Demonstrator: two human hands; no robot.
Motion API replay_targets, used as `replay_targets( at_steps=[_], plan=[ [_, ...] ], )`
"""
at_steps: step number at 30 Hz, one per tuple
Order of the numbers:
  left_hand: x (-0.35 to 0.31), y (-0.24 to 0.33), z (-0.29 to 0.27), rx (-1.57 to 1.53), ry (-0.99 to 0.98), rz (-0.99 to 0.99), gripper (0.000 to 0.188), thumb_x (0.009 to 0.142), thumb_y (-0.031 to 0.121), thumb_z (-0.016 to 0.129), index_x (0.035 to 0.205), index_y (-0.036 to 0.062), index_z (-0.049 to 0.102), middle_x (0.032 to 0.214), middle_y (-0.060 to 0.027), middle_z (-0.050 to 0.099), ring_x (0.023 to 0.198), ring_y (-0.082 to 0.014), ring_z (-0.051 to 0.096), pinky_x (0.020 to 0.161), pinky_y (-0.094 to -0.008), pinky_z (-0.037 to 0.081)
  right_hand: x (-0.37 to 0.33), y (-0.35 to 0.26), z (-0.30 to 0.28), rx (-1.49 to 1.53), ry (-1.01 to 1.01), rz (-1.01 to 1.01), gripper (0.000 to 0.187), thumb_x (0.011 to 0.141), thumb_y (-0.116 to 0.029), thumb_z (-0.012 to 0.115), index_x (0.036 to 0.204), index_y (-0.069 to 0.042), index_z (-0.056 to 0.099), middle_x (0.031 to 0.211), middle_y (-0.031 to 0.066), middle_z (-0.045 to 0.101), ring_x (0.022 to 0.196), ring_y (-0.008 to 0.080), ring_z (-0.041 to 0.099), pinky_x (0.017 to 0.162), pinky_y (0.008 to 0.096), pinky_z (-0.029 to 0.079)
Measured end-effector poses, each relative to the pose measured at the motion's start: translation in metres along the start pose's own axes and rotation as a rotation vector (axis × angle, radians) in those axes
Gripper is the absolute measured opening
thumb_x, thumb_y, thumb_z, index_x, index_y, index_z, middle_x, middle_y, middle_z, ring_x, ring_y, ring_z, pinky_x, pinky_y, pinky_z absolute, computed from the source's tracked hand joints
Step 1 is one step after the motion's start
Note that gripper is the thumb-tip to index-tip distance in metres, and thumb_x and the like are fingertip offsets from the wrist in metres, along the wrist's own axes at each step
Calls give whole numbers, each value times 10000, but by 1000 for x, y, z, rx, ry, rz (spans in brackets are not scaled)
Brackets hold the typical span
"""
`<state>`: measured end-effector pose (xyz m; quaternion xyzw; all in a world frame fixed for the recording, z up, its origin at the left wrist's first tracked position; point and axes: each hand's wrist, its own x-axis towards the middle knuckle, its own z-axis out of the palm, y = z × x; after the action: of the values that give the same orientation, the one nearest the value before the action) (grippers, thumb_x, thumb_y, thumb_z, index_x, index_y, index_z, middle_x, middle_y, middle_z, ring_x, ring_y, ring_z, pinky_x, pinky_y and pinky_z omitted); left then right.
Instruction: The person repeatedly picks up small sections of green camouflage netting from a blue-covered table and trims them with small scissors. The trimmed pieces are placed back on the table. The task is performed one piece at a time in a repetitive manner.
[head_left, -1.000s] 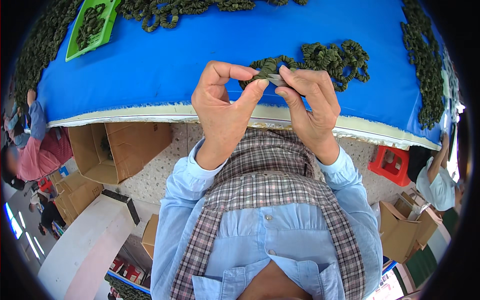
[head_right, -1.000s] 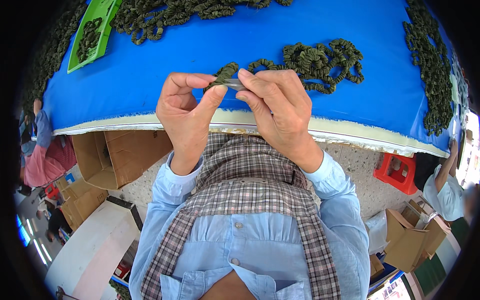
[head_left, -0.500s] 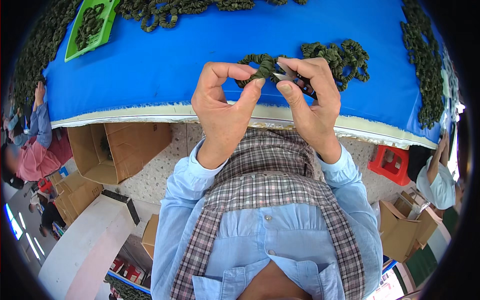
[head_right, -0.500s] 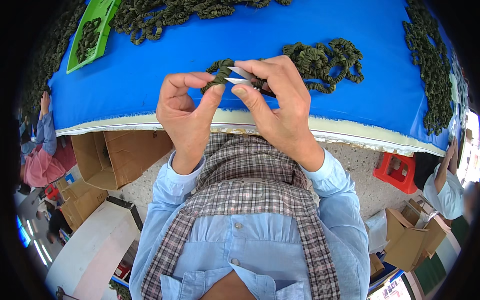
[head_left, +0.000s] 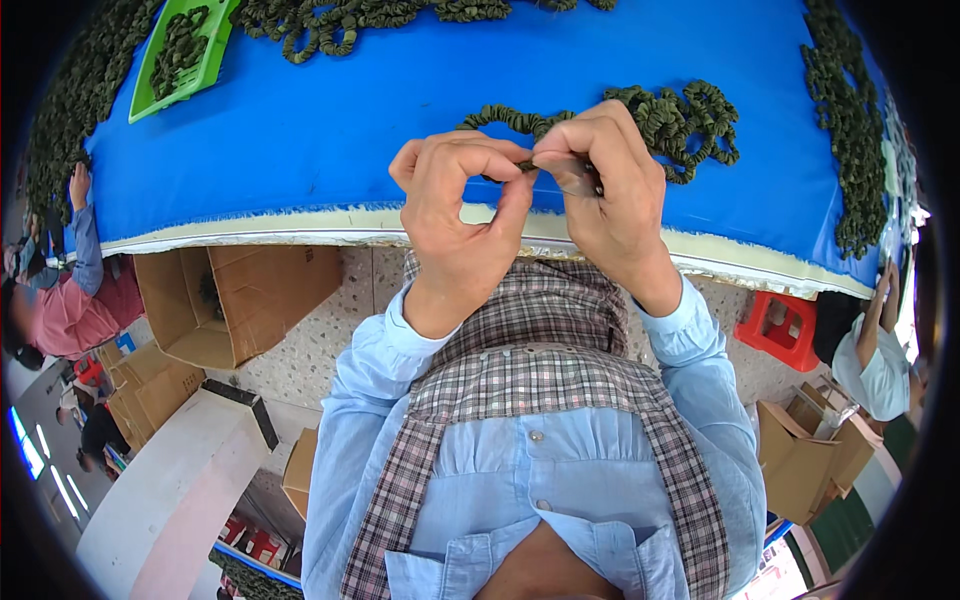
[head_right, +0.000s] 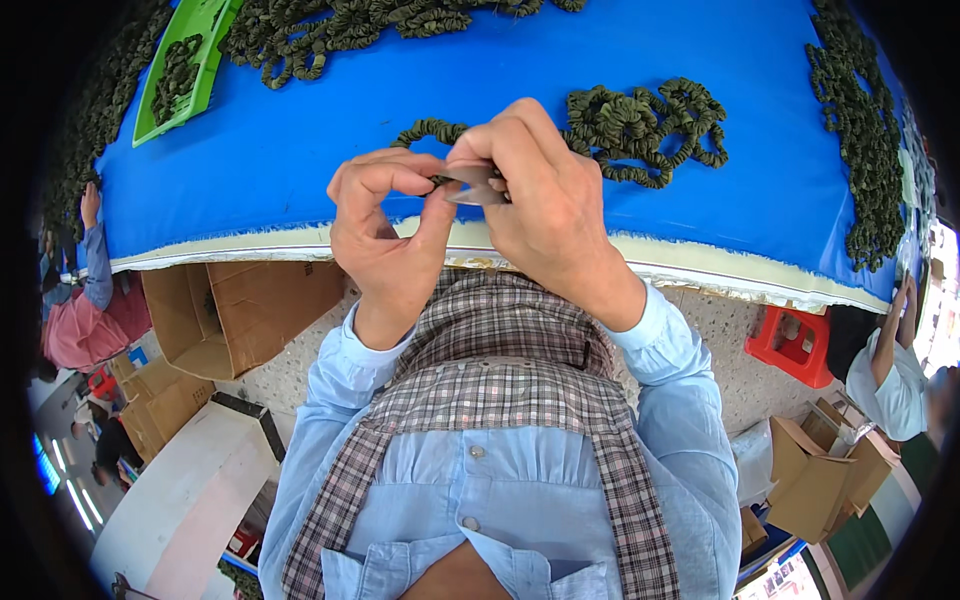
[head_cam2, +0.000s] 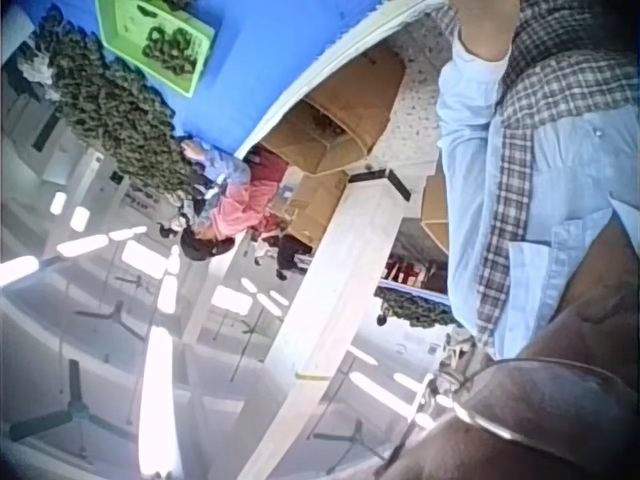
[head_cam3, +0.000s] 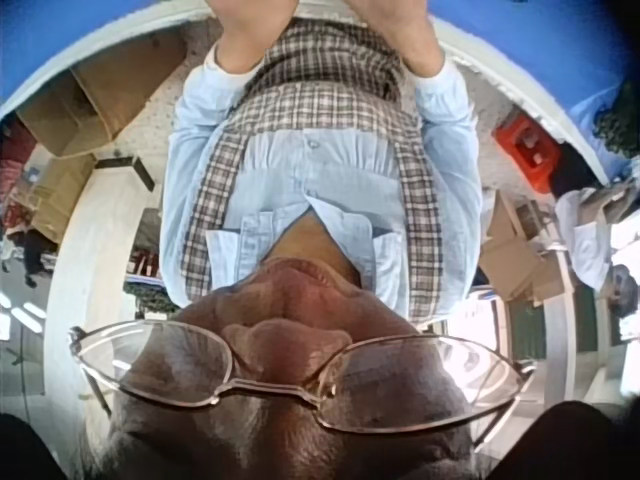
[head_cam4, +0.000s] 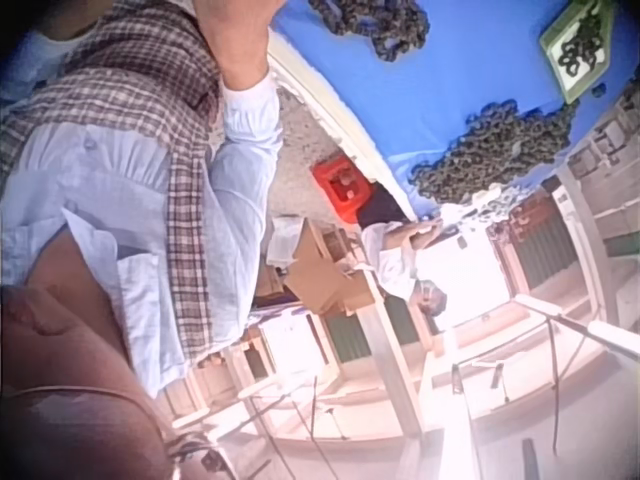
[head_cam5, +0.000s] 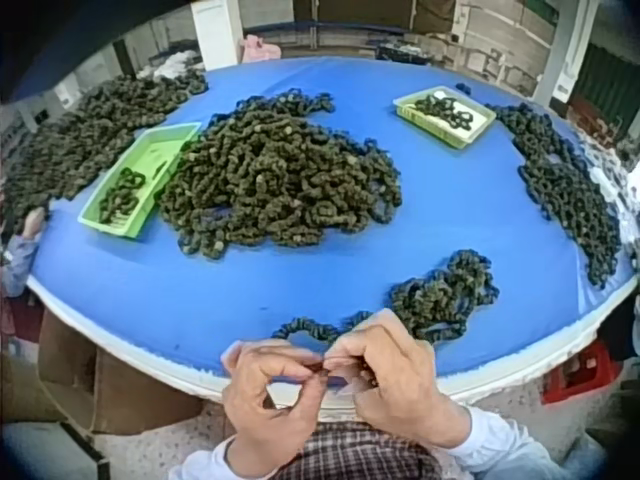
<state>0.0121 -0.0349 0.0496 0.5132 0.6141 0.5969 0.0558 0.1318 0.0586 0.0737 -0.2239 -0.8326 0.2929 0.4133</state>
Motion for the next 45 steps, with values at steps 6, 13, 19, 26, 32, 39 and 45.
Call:
replay_targets(
  at_steps=[6,13,19,26,32,39,45],
  plan=[
    [2,-5,4,-117,103,-124,282,695,-48,755,856,106,583,891,-19,690,833,-162,600,866,-318,375,-19,6,-10,176,-122,159,211,805,-27,738,995,-27,647,849,67,587,683,162,568,543,275,447],
    [3,2,2,-233,28,-323,267,783,-79,733,925,41,541,967,-104,672,764,-103,604,660,-209,471,-17,1,-13,-38,17,100,396,788,-117,780,1159,-24,676,915,95,617,769,189,593,594,280,477],
    [5,5,2,-323,5,-391,281,766,-69,743,935,51,552,950,-79,667,836,-114,599,736,-245,477,-11,5,-17,30,18,100,299,740,-62,795,1024,-12,716,896,108,661,769,209,621,609,305,499],
    [3,4,3,-217,4,-315,293,737,-60,754,926,74,575,930,-41,672,952,-151,563,809,-282,469,-5,11,-22,-31,-43,-10,319,692,-58,805,997,-24,721,855,101,659,742,226,624,607,311,503],
    [6,0,-1,-154,-76,-188,328,767,-123,723,981,26,523,974,-110,649,906,-153,629,801,-268,505,-4,13,-23,-58,-53,-54,283,681,-71,809,951,-46,731,837,76,665,727,211,622,592,314,499],
    [6,0,-3,-179,-87,-219,322,776,-105,733,981,27,522,973,-114,654,896,-139,628,763,-250,506,-6,18,-22,20,-48,-39,224,716,-50,792,932,-51,733,805,62,649,712,181,603,589,286,475],
    [6,1,-5,-167,-117,-286,304,795,-87,730,982,28,520,985,-117,664,853,-105,622,654,-200,499,3,2,-23,171,-59,223,219,743,-11,770,953,-42,718,785,51,602,686,134,564,581,260,440]
  ],
)
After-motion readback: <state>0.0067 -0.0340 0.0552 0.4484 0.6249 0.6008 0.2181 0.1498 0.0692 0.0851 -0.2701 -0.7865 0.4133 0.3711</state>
